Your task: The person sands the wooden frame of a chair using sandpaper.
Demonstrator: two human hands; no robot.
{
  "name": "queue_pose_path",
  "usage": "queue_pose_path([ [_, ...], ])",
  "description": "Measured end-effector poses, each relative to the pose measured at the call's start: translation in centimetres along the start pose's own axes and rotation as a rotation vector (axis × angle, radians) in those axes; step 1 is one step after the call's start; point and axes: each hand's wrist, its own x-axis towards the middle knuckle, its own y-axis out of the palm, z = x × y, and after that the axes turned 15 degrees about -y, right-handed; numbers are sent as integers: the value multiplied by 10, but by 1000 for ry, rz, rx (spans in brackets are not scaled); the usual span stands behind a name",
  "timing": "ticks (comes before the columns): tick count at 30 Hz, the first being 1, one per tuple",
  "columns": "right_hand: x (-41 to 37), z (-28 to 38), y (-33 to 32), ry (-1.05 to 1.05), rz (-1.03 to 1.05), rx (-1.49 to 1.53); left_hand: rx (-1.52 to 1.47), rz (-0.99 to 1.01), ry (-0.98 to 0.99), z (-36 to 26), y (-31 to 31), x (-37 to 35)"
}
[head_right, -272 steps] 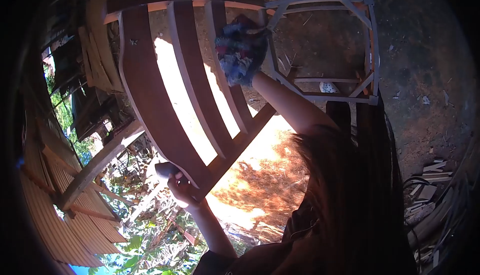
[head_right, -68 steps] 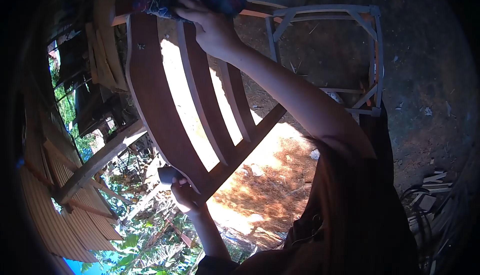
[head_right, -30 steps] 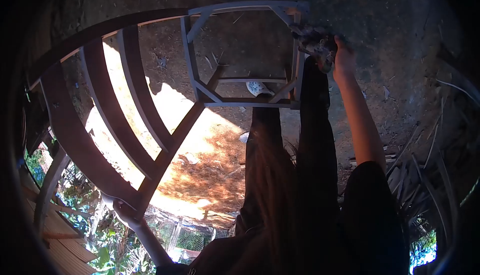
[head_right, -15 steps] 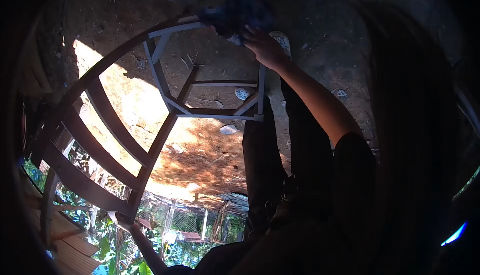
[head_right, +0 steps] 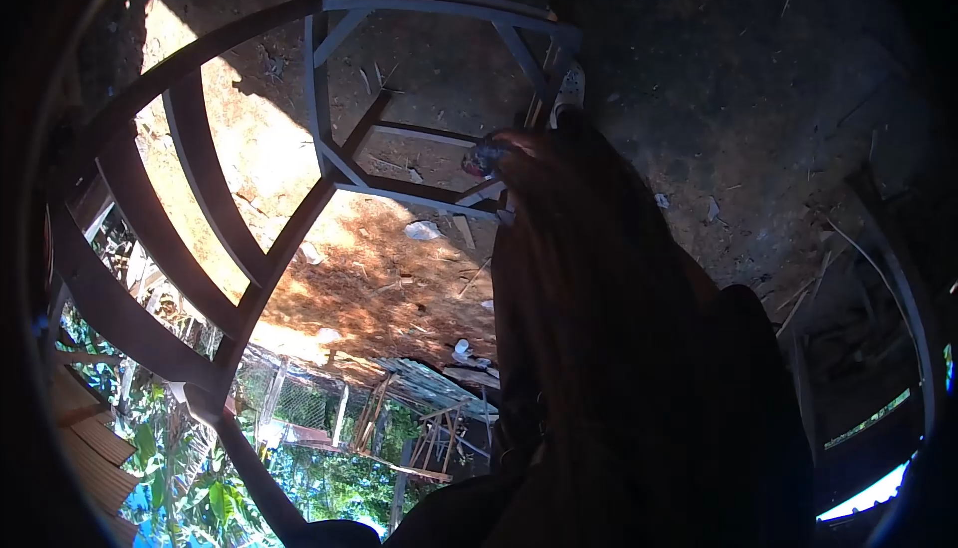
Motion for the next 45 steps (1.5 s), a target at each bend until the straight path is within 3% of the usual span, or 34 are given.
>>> queue_pose_path([
  [3,45,14,-51,-114,-489,92,26,-79,-21,-16,13,-6],
  [4,59,23,-76,-161,-638,-104,107,-113,-35,-20,13,-5],
  [6,83,28,-125,-41,-758,-38,80,-130,-77,-22,16,-6],
  [8,101,-1,-163,-156,-892,82,-208,-50,-143,-24,23,-6],
  [9,113,12,-162,-156,-878,-9,-352,-19,-176,-24,26,-7],
  [11,143,48,-157,-167,-857,-180,-348,31,-170,-36,33,-11],
  [12,151,45,-149,-269,-795,-243,-275,11,-79,-33,36,-10],
  [14,154,12,-123,-460,-687,-375,-362,50,-188,-17,34,3],
  [16,136,-12,-91,-296,-419,-518,-534,126,-247,-15,40,4],
  [18,101,-48,-64,-412,-110,-822,-606,137,-329,-42,47,-13],
  [22,78,-52,-59,-420,-22,-982,-590,135,-348,-36,43,-5],
  [24,76,-50,-58,-389,-34,-1008,-482,186,-287,-33,36,-6],
  [27,96,-61,-71,-256,-153,-768,-297,130,-95,-30,32,-16],
  [29,110,-65,-86,-186,-83,-729,-184,104,44,-26,28,-26],
  [31,128,-73,-94,-127,-2,-725,-232,155,-14,-1,13,-21],
  [34,142,-102,-91,-217,202,-816,-73,47,-226,-41,25,-41],
  [37,181,-82,-63,-8,290,-686,-126,0,-261,-36,17,-48],
  [39,217,-79,-38,-233,151,-654,-265,131,-125,-4,-7,-46],
  [43,314,-57,5,-268,208,-487,-299,-75,-314,-3,-10,-49],
  [45,318,-50,5,-276,176,-533,-248,-65,-248,10,-19,-48],
])
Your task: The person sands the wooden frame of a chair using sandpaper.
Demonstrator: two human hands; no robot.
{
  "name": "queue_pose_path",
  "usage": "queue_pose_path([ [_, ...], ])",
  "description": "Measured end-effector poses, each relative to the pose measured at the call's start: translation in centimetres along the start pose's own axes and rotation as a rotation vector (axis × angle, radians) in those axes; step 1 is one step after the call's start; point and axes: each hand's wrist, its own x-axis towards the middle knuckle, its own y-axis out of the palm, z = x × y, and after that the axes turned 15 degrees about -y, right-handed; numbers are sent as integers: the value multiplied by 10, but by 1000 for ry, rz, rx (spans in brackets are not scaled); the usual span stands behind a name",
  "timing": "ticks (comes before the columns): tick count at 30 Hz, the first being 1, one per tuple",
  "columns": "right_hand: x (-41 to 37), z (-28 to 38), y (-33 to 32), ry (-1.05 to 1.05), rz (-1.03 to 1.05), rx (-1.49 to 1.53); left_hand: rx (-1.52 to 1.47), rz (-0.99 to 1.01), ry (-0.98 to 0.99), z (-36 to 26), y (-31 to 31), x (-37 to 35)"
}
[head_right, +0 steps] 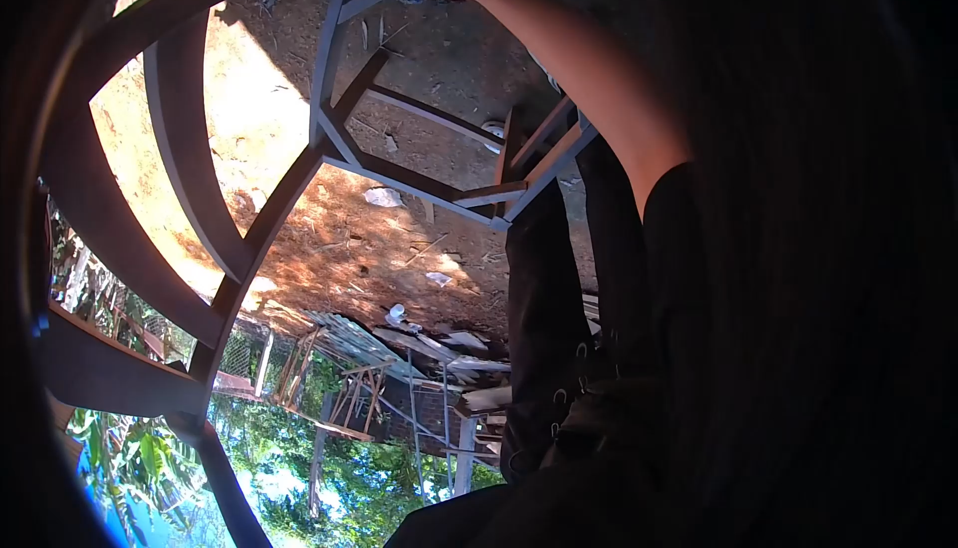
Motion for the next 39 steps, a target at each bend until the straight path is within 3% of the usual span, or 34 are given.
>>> queue_pose_path([
  [1,2,3,-3,-1,-17,-29,20,4,36,9,-7,5],
  [2,-7,7,-7,16,-44,51,-15,-114,-36,16,-11,9],
  [5,-44,-4,5,-153,-132,-199,44,-63,14,21,-21,11],
  [7,-77,9,-6,31,-32,-184,89,-26,36,22,-23,8],
  [10,-120,17,-12,8,-241,-152,-22,-54,-83,11,-1,6],
  [13,-150,46,-22,-134,-91,-330,71,-41,-113,0,11,-2],
  [16,-163,77,2,-123,175,126,52,-93,-91,6,8,4],
  [17,-161,86,14,54,221,548,62,-107,-91,5,8,7],
  [19,-147,107,34,409,247,599,28,-51,-18,-2,18,-1],
  [20,-125,117,53,633,54,797,-42,27,64,-5,24,-6],
  [21,-91,114,70,849,-135,984,173,132,265,-20,35,-18],
  [23,-23,108,102,1281,-547,1338,43,45,61,-31,44,-23],
  [24,8,112,108,1132,-760,1422,196,127,163,-25,30,-17],
  [25,37,127,108,1003,-848,1094,84,42,64,-29,36,-21],
  [26,67,156,101,1037,-912,995,90,96,152,-27,34,-18],
  [28,78,174,126,992,-612,849,59,164,194,-25,26,-16],
  [29,66,172,159,896,-262,791,108,138,236,-29,29,-16],
  [31,17,189,187,489,27,706,239,61,300,-34,40,-19],
  [34,-47,203,208,513,466,839,325,49,365,-27,31,-14],
  [36,-48,197,194,909,154,1206,265,71,353,-23,27,-11],
  [37,-40,189,188,1165,-142,1315,228,80,346,-24,29,-10],
  [38,-27,192,154,1272,-429,1212,176,81,337,-30,42,-17],
  [39,-11,181,151,1161,-535,1112,202,91,356,-31,42,-18],
])
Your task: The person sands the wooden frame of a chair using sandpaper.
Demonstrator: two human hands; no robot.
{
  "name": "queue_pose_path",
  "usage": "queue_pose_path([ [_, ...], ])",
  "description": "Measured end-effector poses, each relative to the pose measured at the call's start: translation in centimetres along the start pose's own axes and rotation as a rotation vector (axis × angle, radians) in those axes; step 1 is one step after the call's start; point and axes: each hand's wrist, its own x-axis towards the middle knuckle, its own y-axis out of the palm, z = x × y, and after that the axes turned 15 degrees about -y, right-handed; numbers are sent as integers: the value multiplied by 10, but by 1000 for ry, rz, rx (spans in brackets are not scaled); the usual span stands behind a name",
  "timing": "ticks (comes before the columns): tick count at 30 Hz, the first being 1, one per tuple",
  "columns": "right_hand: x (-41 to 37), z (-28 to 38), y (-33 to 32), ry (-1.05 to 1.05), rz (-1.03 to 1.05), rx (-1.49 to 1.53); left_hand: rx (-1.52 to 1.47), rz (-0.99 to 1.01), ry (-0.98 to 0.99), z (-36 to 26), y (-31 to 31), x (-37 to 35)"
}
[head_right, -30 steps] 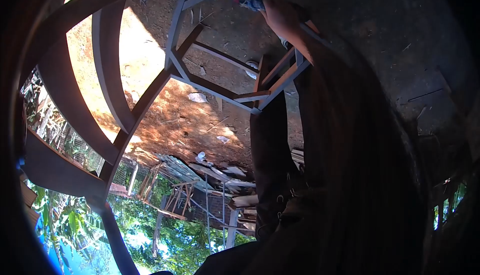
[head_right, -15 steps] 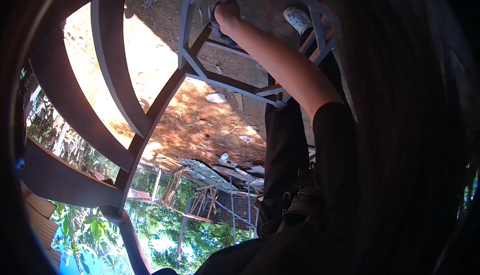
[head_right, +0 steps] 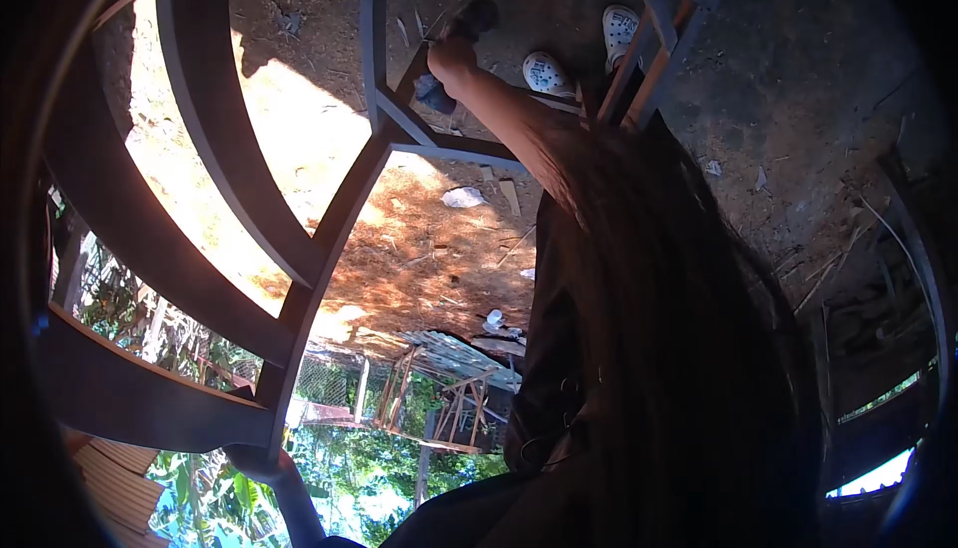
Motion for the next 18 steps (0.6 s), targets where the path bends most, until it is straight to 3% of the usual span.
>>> queue_pose_path([
  [2,32,11,18,-329,-88,-65,48,24,40,-1,0,0],
  [3,19,52,21,-291,-63,-38,143,37,80,2,-6,1],
  [5,47,10,77,-472,36,-567,115,34,84,-4,0,0],
  [7,15,2,84,-616,69,-690,79,-8,55,-12,9,-3],
  [8,-31,14,69,-675,48,-549,36,-10,23,-11,8,-3],
  [10,-60,-55,74,-916,123,-777,-52,-18,-39,-9,7,-4],
  [11,-69,-92,75,-908,147,-615,-53,-36,-73,-15,12,-5],
  [14,-104,-87,26,-574,473,-501,-66,-31,-94,-17,13,-3],
  [18,-77,-80,-40,-357,1054,-1075,-137,120,-12,-13,12,3],
])
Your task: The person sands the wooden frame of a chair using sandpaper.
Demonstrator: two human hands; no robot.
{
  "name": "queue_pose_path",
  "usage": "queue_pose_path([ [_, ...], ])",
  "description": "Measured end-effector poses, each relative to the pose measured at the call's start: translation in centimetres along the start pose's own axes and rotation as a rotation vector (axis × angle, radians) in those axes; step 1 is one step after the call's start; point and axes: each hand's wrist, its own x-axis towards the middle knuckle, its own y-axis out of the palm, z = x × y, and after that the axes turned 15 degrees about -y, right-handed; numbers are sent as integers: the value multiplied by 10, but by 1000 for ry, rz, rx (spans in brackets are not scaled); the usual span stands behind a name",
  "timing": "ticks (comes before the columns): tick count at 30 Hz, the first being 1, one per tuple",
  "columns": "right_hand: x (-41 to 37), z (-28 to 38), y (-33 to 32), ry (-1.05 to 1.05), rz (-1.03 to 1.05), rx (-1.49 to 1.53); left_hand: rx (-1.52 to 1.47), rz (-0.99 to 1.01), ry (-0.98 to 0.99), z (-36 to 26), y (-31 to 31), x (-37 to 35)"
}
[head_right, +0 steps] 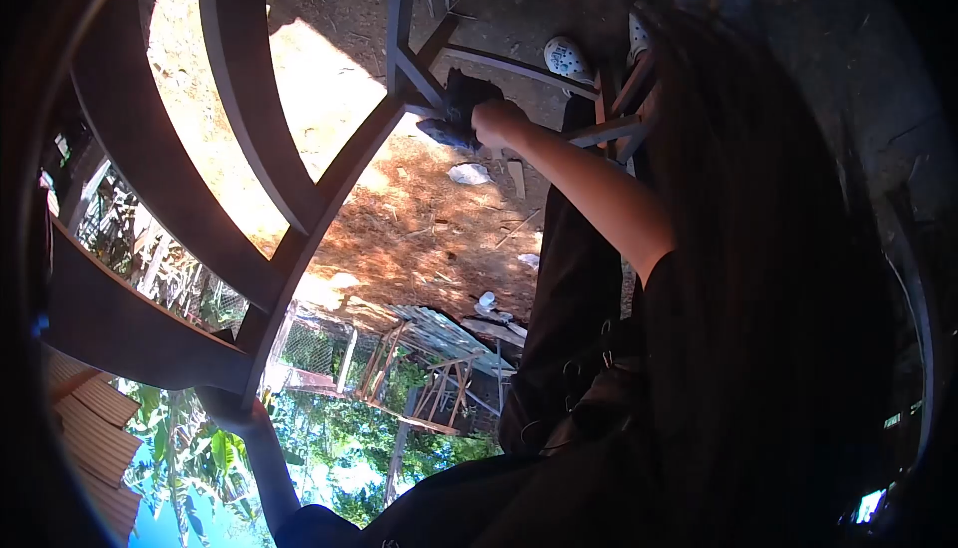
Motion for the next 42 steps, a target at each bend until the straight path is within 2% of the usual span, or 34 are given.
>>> queue_pose_path([
  [2,-1,-32,-16,51,25,6,-15,35,21,1,-1,2],
  [4,1,-52,-41,88,-162,26,-9,73,74,6,-4,4],
  [6,-17,-25,-79,91,-529,10,-34,98,70,12,-11,7],
  [8,-11,-1,-86,36,-680,39,-85,110,12,18,-23,11],
  [9,6,-1,-70,-7,-709,88,-28,124,80,17,-22,12],
  [11,24,5,-36,-79,-727,250,-141,43,-68,15,-26,15],
  [12,30,3,-10,-76,-654,237,-200,0,-142,12,-26,16],
  [13,29,3,24,-48,-719,341,-171,79,-78,4,-17,13],
  [14,19,3,49,-18,-783,446,-156,72,-69,2,-11,12],
  [16,-26,-13,58,-287,-640,-70,-131,65,-45,-2,-5,13],
  [17,-45,-29,44,-214,-341,-92,-68,71,39,3,-9,15],
  [18,-65,-44,22,-134,-46,-117,-52,89,7,11,-20,18],
  [20,-114,-69,-19,5,338,-380,-35,131,-48,28,-36,26],
  [21,-129,-70,-43,48,276,-389,-128,-2,-133,9,-8,18],
  [24,-147,-61,-99,168,32,-342,-102,66,-96,13,-11,23],
  [25,-144,-70,-102,149,-127,-376,-80,146,-8,9,-8,20],
  [26,-142,-76,-108,130,-292,-416,-108,121,-43,8,-5,21],
  [29,-144,-88,-94,117,-461,-434,-194,65,-125,3,-1,20],
  [31,-142,-104,-55,206,-456,-366,-257,57,-141,1,4,19],
  [32,-150,-87,-37,340,-414,-341,-249,84,-122,7,-3,24],
  [34,-127,-72,21,389,-418,-447,-230,142,-90,24,-24,37],
  [35,-109,-71,47,328,-469,-577,-305,38,-172,12,-11,32],
  [37,-79,-49,54,294,-441,-274,-311,36,-166,12,-11,33],
  [39,-61,-42,55,129,-594,-45,-297,9,-144,20,-17,37],
  [42,-72,-41,59,41,-577,190,-161,46,-34,22,-19,35],
])
